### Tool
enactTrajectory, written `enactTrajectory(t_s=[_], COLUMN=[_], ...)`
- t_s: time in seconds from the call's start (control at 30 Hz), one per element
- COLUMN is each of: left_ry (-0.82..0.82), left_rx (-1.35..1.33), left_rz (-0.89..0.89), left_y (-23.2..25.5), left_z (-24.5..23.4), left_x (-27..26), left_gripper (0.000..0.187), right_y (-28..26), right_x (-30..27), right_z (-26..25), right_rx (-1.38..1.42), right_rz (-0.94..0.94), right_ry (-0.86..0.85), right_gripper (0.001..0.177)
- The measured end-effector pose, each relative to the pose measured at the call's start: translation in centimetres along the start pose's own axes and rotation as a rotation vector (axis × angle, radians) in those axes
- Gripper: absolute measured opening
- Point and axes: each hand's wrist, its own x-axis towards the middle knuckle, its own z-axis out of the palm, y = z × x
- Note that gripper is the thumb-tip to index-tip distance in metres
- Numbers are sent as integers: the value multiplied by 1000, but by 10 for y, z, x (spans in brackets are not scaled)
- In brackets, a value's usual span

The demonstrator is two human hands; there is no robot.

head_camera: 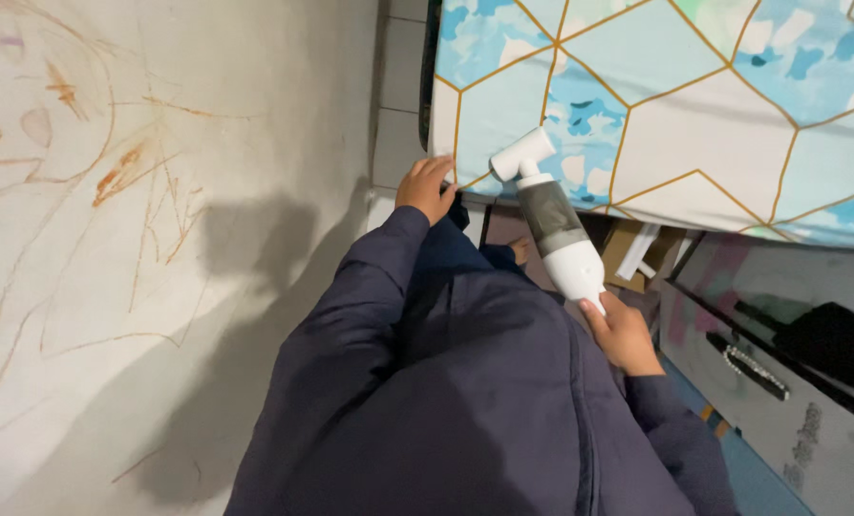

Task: The person cleans the surface of a bed using a handheld vacuum, then removes the vacuum head and attaches long extension tubes to the device.

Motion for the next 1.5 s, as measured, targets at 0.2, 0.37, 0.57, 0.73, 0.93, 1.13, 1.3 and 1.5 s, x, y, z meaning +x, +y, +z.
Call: enactTrajectory(t_s=[0.2, 0.37, 0.57, 0.73, 0.93, 1.13, 1.3, 1.5], left_ry=[-110, -175, -132, 94, 336, 104, -3, -202], left_rx=[320, 315, 181, 75, 42, 116, 105, 383], left_rz=[35, 31, 84, 33, -43, 263, 257, 297], left_y=[-2, -24, -42, -47, -41, 17, 28, -12], left_z=[7, 8, 5, 25, 16, -6, -13, -24], left_x=[-20, -31, -43, -31, -24, -38, -26, -1], left_gripper=[94, 92, 83, 78, 84, 74, 86, 86], right_y=[8, 2, 2, -27, -92, -53, -50, -34], right_x=[-10, 12, 26, 43, 54, 19, 23, 1], right_z=[-27, -33, -23, -13, 11, -6, 24, 54], right_rx=[-215, -201, -25, -12, 27, 21, 287, 532], right_rz=[66, -47, -16, -82, -223, -115, -22, 126], right_ry=[-131, -129, -148, -158, -53, -45, 78, 220], right_gripper=[43, 45, 50, 48, 45, 44, 45, 44])
